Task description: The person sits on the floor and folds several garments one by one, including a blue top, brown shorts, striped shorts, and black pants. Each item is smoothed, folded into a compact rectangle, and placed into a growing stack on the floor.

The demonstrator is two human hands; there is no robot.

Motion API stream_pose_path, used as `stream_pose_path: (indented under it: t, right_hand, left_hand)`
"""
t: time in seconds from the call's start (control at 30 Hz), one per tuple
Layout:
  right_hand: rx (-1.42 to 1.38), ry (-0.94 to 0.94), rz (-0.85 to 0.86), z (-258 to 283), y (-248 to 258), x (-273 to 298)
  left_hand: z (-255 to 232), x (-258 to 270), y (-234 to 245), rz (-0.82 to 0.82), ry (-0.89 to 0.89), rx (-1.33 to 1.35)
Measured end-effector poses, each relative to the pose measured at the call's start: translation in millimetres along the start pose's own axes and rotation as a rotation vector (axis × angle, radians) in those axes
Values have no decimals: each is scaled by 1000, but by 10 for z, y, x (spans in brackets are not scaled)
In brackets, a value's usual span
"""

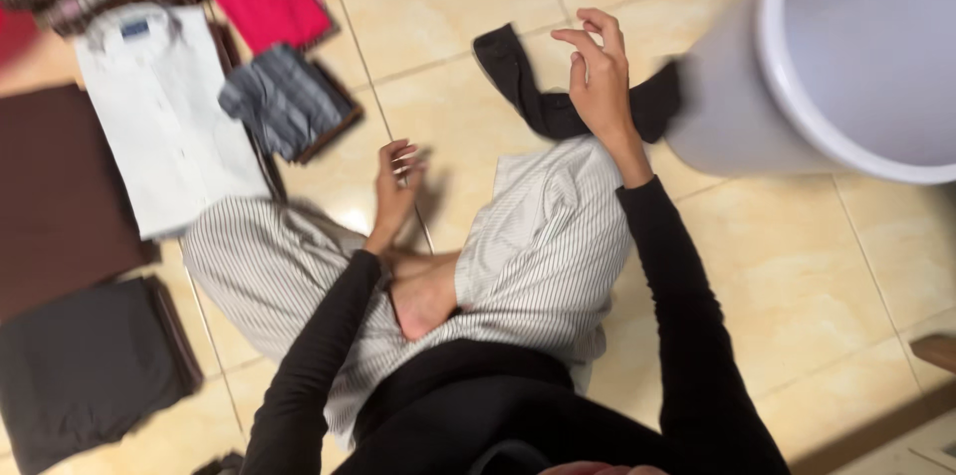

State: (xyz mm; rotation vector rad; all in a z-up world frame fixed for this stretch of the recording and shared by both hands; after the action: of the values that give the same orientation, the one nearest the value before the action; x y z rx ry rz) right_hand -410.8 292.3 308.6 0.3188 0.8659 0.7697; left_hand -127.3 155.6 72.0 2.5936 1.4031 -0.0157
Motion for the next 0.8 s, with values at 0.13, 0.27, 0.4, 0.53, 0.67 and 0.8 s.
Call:
stream_pose_path:
  t: [0.13, 0.27, 0.4, 0.53, 0.67, 0.8]
  right_hand:
    - [-73, -168, -42, -443, -191, 460]
    - [144, -97, -77, -768, -239, 679]
    - [129, -308, 61, -1588, -642, 619]
    - [400, -569, 360, -2258, -1323, 579]
    - [541, -399, 469, -1984, -1931, 628]
    - [305, 151, 468, -940, -2295, 881]
  left_hand:
    - [576, 308, 380, 38, 177, -67]
    - [659, 180, 298, 38, 198, -47]
    - [468, 46, -11, 61, 132, 20]
    - [230, 23, -70, 112, 54, -88]
    - [210, 69, 57, 66, 85, -86]
    - [424, 2, 136, -74, 151, 83]
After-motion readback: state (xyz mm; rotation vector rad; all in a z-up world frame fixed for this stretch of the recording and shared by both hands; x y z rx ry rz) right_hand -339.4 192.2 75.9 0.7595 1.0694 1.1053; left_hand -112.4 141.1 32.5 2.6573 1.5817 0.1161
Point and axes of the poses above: each hand's wrist, its own x-axis away from the middle knuckle, its own y-axis out of the back of the hand, z = x × y, the point moved 7 cm from there along -x, towards the middle knuckle, and after that the axes turned 2 degrees about -x, right-handed, at the moved point
